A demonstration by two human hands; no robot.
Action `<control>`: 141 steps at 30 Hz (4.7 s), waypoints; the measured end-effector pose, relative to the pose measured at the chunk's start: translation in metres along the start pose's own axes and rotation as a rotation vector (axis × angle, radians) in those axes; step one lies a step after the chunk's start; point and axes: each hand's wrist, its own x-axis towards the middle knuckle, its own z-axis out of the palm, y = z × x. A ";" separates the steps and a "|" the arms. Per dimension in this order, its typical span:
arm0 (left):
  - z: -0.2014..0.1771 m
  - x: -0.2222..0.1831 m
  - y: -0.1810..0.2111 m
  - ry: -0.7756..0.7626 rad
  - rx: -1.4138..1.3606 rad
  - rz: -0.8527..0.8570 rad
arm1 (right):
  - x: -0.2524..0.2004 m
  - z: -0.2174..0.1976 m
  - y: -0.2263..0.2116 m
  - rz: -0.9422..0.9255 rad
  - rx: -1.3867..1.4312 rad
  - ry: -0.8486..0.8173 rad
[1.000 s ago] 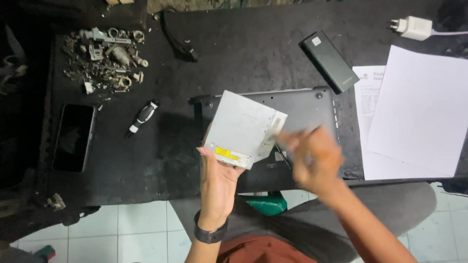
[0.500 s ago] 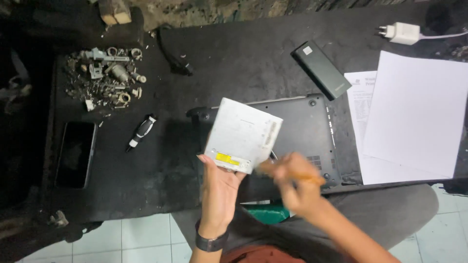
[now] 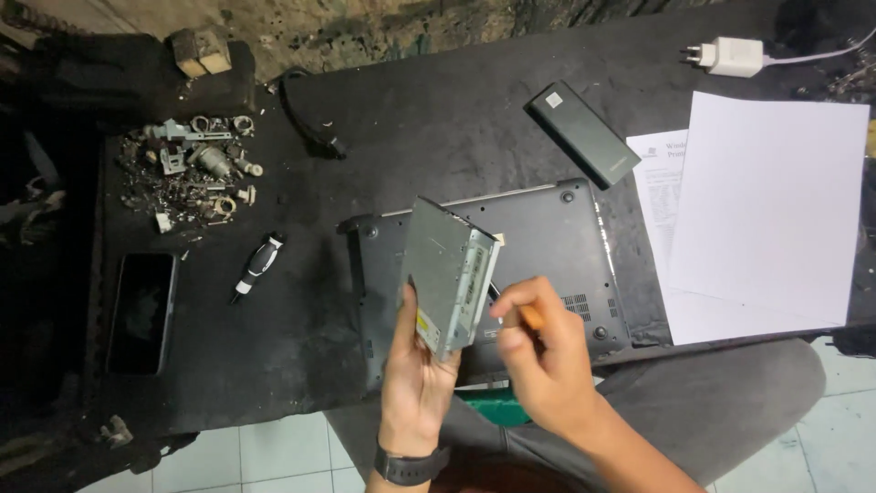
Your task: Disassembling a laptop to remove the optical drive and battery using a screwdriver and a brush.
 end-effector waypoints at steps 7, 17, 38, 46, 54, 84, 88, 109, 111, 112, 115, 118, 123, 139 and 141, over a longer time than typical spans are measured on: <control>0.007 -0.005 -0.007 -0.155 -0.060 -0.041 | 0.005 0.009 -0.005 0.017 -0.203 -0.031; 0.033 -0.005 -0.004 -0.076 0.403 0.090 | 0.002 -0.006 0.044 0.312 0.288 -0.087; 0.078 0.232 0.075 0.135 0.803 0.398 | -0.109 -0.111 0.094 0.762 0.336 0.070; 0.099 0.207 0.076 0.074 1.111 0.416 | -0.088 -0.132 0.078 0.667 0.148 0.040; 0.097 0.190 0.095 0.166 1.913 0.581 | -0.006 -0.132 0.060 0.407 -0.682 0.147; -0.009 0.003 0.050 -0.153 2.464 0.955 | 0.014 -0.013 0.107 -0.191 -1.028 -0.164; -0.010 0.005 0.048 -0.119 2.526 0.951 | 0.013 -0.013 0.114 -0.176 -0.988 -0.132; 0.024 0.038 -0.011 -0.688 2.419 0.821 | 0.043 -0.108 0.094 0.213 0.470 0.361; 0.018 0.045 -0.017 -0.758 2.431 0.785 | 0.049 -0.115 0.099 0.174 0.372 0.430; 0.013 0.048 -0.019 -0.757 2.480 0.822 | 0.051 -0.118 0.104 0.128 0.281 0.438; 0.009 0.050 -0.021 -0.752 2.533 0.870 | 0.062 -0.117 0.123 0.002 0.149 0.451; 0.013 0.047 -0.020 -0.734 2.597 0.952 | 0.074 -0.106 0.131 -0.140 0.049 0.456; 0.015 0.049 -0.020 -0.709 2.681 0.999 | 0.091 -0.102 0.141 -0.298 -0.113 0.348; 0.045 0.015 0.006 -0.564 2.168 0.873 | 0.077 -0.120 0.078 0.184 -0.761 0.075; 0.042 0.000 0.027 -0.416 2.103 0.956 | 0.067 -0.117 0.073 0.224 -0.823 0.046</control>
